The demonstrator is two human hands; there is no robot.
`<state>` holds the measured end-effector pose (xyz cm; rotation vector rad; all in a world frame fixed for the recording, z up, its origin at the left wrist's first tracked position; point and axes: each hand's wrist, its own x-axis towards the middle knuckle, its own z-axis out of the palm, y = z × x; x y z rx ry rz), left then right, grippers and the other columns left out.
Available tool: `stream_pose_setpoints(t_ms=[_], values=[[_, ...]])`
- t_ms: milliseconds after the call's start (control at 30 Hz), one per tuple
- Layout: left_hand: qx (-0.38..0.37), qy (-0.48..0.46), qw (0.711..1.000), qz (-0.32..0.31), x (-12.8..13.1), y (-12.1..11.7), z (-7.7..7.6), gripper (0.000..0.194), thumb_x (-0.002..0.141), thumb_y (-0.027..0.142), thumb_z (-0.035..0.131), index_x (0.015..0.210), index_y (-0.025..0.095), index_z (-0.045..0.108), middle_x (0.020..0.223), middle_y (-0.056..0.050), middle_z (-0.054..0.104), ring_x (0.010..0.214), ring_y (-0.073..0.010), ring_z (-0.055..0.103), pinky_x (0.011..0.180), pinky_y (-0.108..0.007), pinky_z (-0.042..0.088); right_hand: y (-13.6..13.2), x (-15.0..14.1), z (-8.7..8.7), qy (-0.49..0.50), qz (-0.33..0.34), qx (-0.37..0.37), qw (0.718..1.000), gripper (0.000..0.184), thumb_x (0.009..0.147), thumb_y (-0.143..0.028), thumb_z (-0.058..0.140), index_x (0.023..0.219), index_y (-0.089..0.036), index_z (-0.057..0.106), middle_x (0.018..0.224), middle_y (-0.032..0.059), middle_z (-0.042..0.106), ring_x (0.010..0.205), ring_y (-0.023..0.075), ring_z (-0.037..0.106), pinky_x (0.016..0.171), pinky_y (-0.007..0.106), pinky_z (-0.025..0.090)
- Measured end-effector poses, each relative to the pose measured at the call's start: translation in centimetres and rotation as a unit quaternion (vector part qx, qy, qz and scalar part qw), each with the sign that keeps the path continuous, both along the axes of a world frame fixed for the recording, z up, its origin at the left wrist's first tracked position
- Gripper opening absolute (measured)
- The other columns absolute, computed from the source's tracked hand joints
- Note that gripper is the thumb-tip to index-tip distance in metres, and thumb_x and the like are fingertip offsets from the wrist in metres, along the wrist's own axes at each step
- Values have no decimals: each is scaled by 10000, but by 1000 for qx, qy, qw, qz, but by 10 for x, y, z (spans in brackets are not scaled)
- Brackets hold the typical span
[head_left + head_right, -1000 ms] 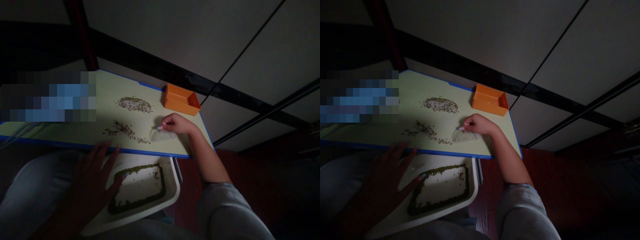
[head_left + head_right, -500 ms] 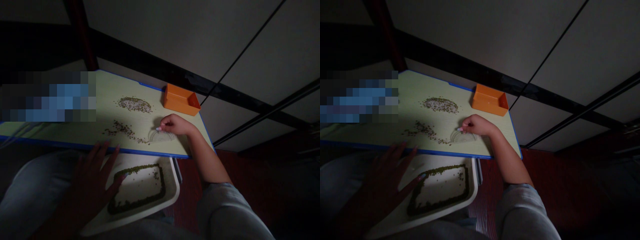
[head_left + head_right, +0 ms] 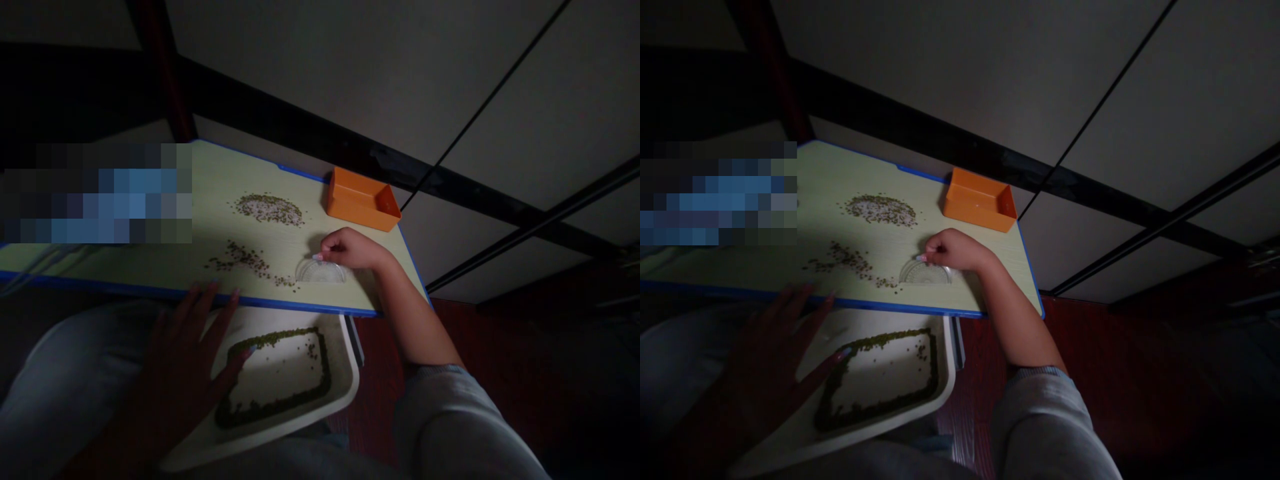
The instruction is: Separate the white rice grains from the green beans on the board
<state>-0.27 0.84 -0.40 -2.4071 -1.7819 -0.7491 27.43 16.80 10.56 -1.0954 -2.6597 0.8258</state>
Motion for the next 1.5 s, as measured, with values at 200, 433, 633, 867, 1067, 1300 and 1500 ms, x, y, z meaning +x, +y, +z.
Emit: stream_pose_setpoints(t_ms=[200, 433, 633, 867, 1067, 1300, 1500], values=[[-8, -14, 1000, 4, 2, -1, 2, 776, 759, 514, 513, 1436, 310, 194, 1563, -121, 241, 1452, -320, 189, 1134, -594, 244, 2, 3, 0, -4, -17, 5, 1000, 292, 834, -324, 547, 642, -110, 597, 515, -54, 410, 518, 58, 336, 544, 217, 243], [11, 23, 1000, -6, 0, 1, 2, 727, 794, 472, 465, 1439, 278, 192, 1532, -159, 286, 1446, -329, 203, 1107, -595, 291, 3, 3, -1, -8, -36, 11, 999, 294, 846, -317, 549, 689, -86, 642, 521, -37, 462, 511, 58, 355, 529, 218, 251], [6, 28, 1000, 1, 1, 0, 0, 730, 802, 468, 446, 1446, 285, 156, 1561, -143, 224, 1455, -321, 173, 1119, -592, 268, 2, 0, -4, 21, -15, -14, 1000, 314, 843, -355, 546, 699, -93, 641, 533, -35, 477, 515, 61, 360, 531, 210, 250], [-9, 12, 1000, 4, 1, 0, 0, 744, 784, 494, 481, 1438, 297, 187, 1561, -132, 232, 1459, -314, 162, 1134, -584, 250, 2, 1, -2, 13, 7, -38, 999, 287, 832, -335, 548, 692, -101, 636, 535, -41, 469, 523, 65, 367, 544, 208, 258], [-18, 9, 1000, 6, 1, -1, 2, 741, 780, 494, 488, 1433, 281, 213, 1547, -150, 258, 1455, -323, 173, 1134, -591, 246, 0, -1, -3, 23, 18, -43, 999, 302, 838, -342, 544, 695, -94, 639, 536, -41, 471, 520, 63, 366, 539, 205, 259], [-17, 14, 1000, 1, -1, -1, 0, 769, 773, 507, 499, 1440, 294, 182, 1550, -143, 253, 1455, -320, 174, 1133, -587, 253, -2, -4, -3, 5, 14, -14, 1000, 317, 849, -348, 534, 689, -96, 642, 530, -37, 469, 511, 65, 356, 534, 212, 254], [-14, 9, 1000, 5, 1, -1, 0, 763, 781, 517, 474, 1443, 313, 153, 1562, -123, 228, 1460, -312, 159, 1136, -583, 250, 1, 0, -2, -11, 4, -20, 1000, 298, 839, -337, 543, 676, -104, 634, 521, -46, 454, 514, 63, 358, 543, 210, 245]])
